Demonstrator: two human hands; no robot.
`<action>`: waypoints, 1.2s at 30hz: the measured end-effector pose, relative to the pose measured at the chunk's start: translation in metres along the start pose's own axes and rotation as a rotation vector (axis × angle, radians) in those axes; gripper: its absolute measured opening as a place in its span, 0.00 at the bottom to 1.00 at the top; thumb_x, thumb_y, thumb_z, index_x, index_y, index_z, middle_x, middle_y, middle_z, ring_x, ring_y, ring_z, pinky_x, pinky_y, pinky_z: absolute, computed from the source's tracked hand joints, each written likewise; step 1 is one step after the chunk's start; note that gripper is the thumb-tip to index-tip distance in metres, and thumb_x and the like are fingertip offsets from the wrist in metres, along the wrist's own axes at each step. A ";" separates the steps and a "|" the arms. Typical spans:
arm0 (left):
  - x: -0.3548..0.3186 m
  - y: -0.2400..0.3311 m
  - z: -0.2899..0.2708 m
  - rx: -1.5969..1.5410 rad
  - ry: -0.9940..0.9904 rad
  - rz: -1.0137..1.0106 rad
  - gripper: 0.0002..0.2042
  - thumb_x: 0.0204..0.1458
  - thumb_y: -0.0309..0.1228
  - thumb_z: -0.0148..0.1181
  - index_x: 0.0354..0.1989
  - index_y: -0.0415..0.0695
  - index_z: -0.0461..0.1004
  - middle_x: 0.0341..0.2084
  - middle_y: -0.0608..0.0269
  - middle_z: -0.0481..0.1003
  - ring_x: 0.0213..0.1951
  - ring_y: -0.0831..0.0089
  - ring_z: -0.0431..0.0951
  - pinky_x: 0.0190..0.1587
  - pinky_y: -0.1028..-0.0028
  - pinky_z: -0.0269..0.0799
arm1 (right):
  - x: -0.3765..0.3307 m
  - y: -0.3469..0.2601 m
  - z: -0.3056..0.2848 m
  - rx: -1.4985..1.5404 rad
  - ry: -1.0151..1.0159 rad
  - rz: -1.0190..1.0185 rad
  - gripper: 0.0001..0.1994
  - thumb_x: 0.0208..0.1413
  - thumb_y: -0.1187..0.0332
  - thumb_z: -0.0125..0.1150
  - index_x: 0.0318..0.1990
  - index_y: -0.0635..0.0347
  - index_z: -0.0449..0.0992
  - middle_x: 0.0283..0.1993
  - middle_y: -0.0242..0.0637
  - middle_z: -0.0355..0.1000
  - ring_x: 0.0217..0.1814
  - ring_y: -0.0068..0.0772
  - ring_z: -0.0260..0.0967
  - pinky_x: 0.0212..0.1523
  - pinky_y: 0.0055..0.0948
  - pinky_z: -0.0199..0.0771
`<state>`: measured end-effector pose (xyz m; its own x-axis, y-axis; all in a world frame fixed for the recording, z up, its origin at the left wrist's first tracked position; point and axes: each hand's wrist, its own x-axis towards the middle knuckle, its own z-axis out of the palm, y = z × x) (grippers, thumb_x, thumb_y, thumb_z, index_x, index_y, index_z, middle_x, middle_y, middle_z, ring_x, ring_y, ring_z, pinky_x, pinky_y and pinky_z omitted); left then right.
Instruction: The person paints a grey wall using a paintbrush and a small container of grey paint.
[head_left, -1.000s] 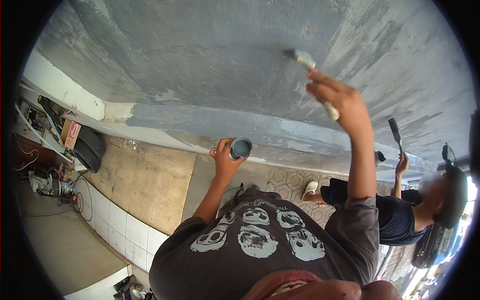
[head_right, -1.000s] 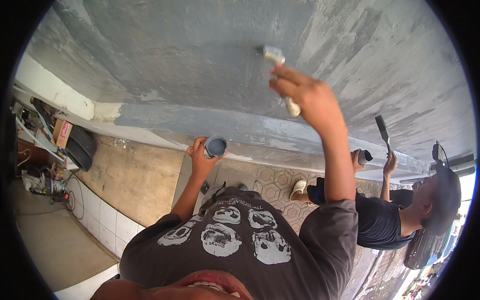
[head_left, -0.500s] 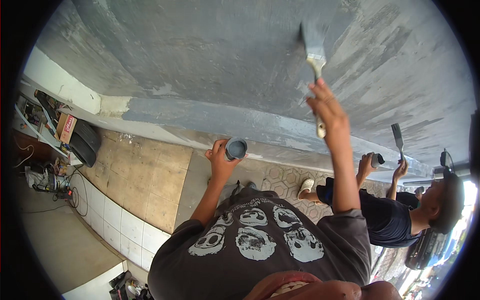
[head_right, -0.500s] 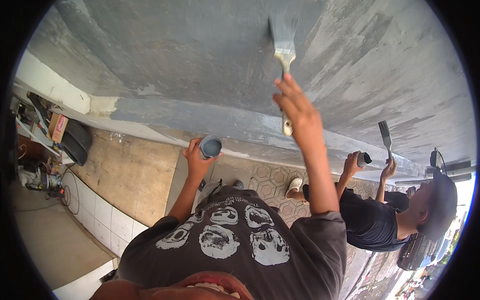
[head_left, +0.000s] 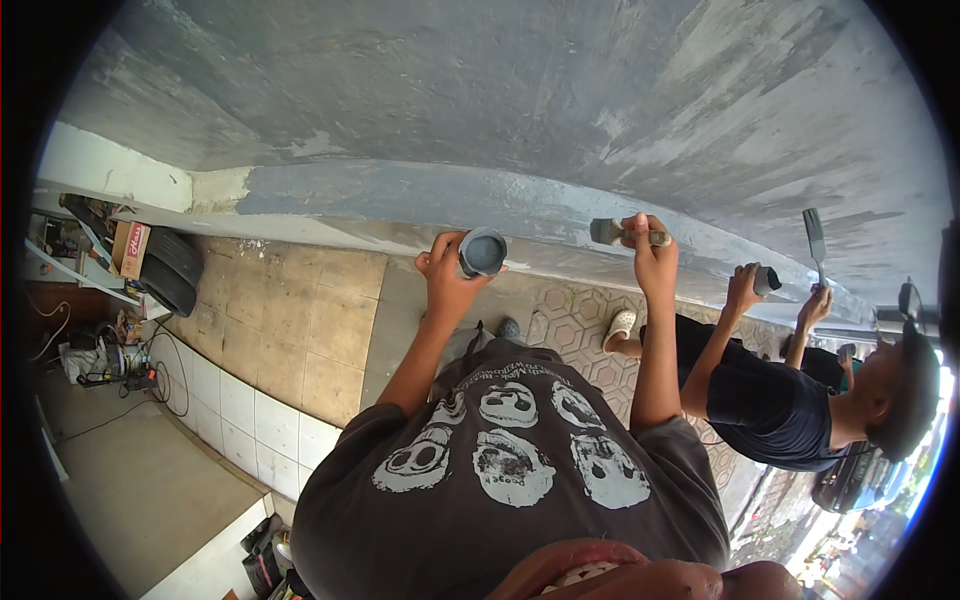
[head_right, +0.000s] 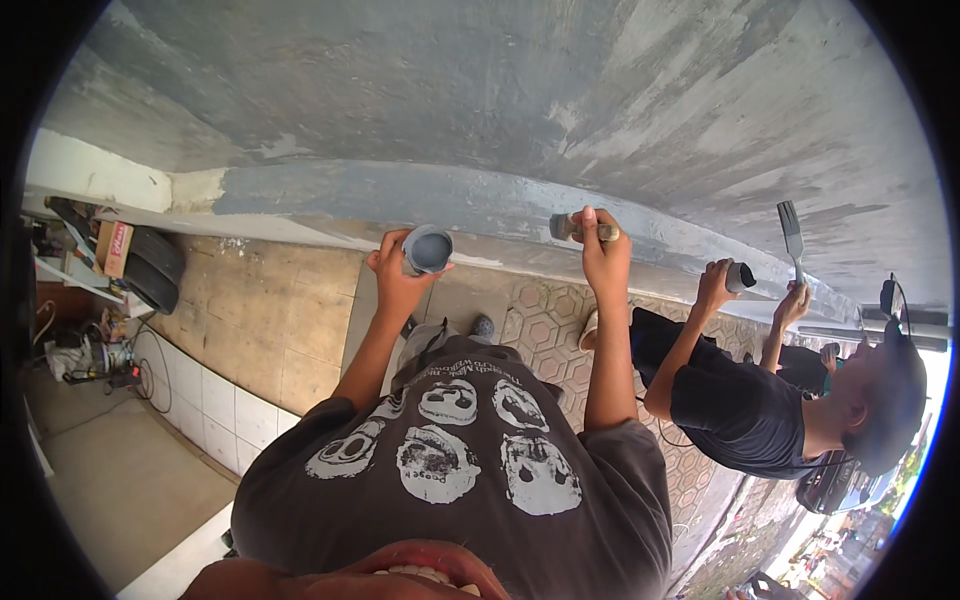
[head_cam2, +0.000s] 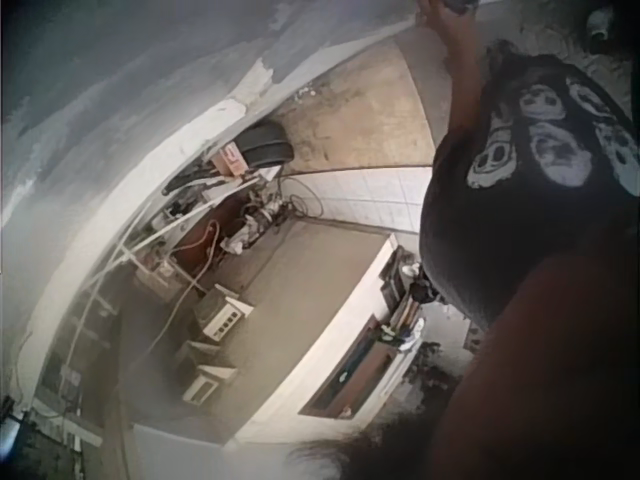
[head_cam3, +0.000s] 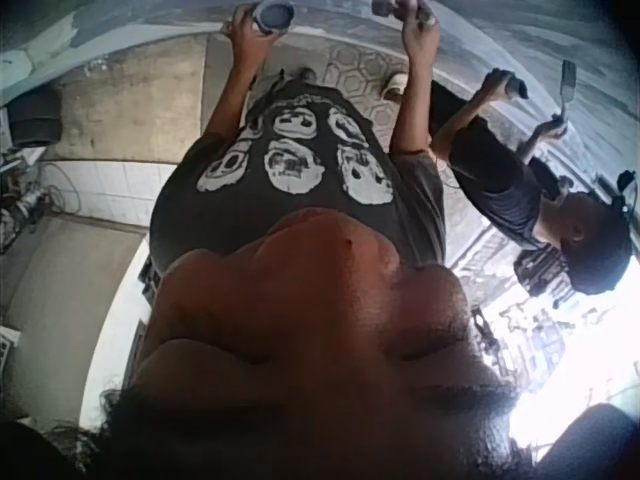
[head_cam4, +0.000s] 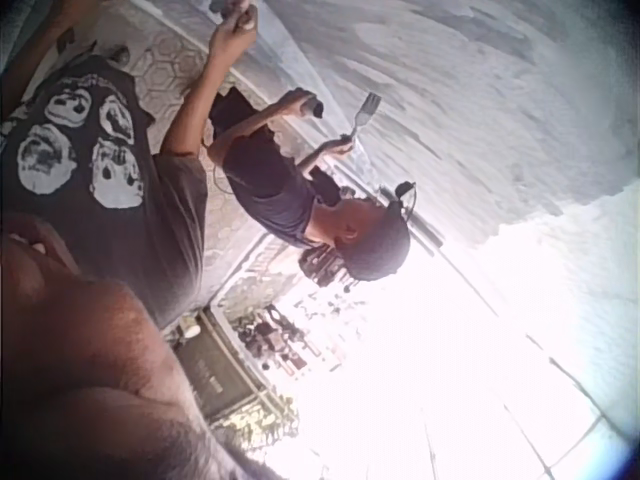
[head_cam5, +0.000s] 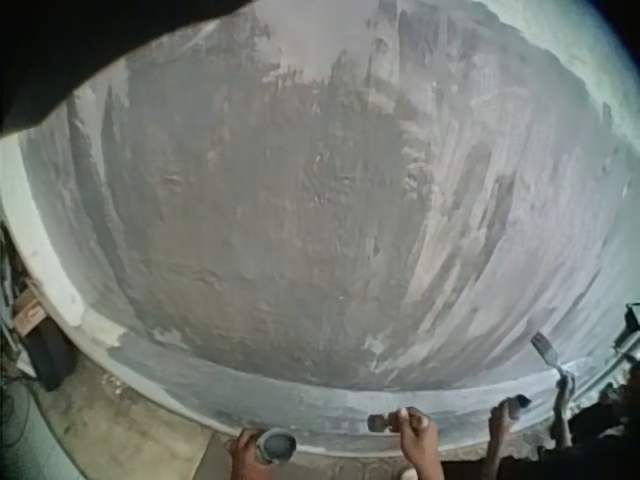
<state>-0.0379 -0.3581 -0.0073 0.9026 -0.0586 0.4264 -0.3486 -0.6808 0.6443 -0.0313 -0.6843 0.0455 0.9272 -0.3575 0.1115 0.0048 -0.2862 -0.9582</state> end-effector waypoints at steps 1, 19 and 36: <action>0.003 0.001 -0.001 0.000 0.017 0.009 0.31 0.33 0.45 0.84 0.47 0.46 0.80 0.47 0.68 0.75 0.49 0.69 0.75 0.54 0.61 0.51 | -0.004 -0.001 -0.002 -0.043 0.019 0.038 0.19 0.71 0.55 0.57 0.43 0.65 0.82 0.32 0.50 0.79 0.33 0.44 0.79 0.34 0.36 0.76; -0.007 -0.007 -0.014 -0.009 0.003 -0.070 0.31 0.34 0.46 0.84 0.47 0.45 0.80 0.48 0.66 0.74 0.50 0.67 0.73 0.56 0.60 0.50 | -0.057 -0.096 -0.074 0.707 -0.188 0.024 0.20 0.70 0.49 0.55 0.50 0.57 0.63 0.56 0.64 0.72 0.53 0.51 0.79 0.37 0.38 0.88; -0.007 -0.016 -0.002 0.010 0.026 -0.006 0.33 0.34 0.49 0.84 0.48 0.44 0.79 0.49 0.67 0.75 0.51 0.68 0.74 0.54 0.58 0.52 | -0.064 -0.106 -0.024 0.214 -0.134 0.094 0.14 0.66 0.76 0.62 0.52 0.55 0.63 0.33 0.29 0.65 0.20 0.15 0.63 0.17 0.20 0.62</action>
<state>-0.0390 -0.3450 -0.0192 0.8977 -0.0360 0.4390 -0.3408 -0.6883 0.6404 -0.1000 -0.6525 0.1467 0.9684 -0.2492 -0.0032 -0.0180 -0.0572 -0.9982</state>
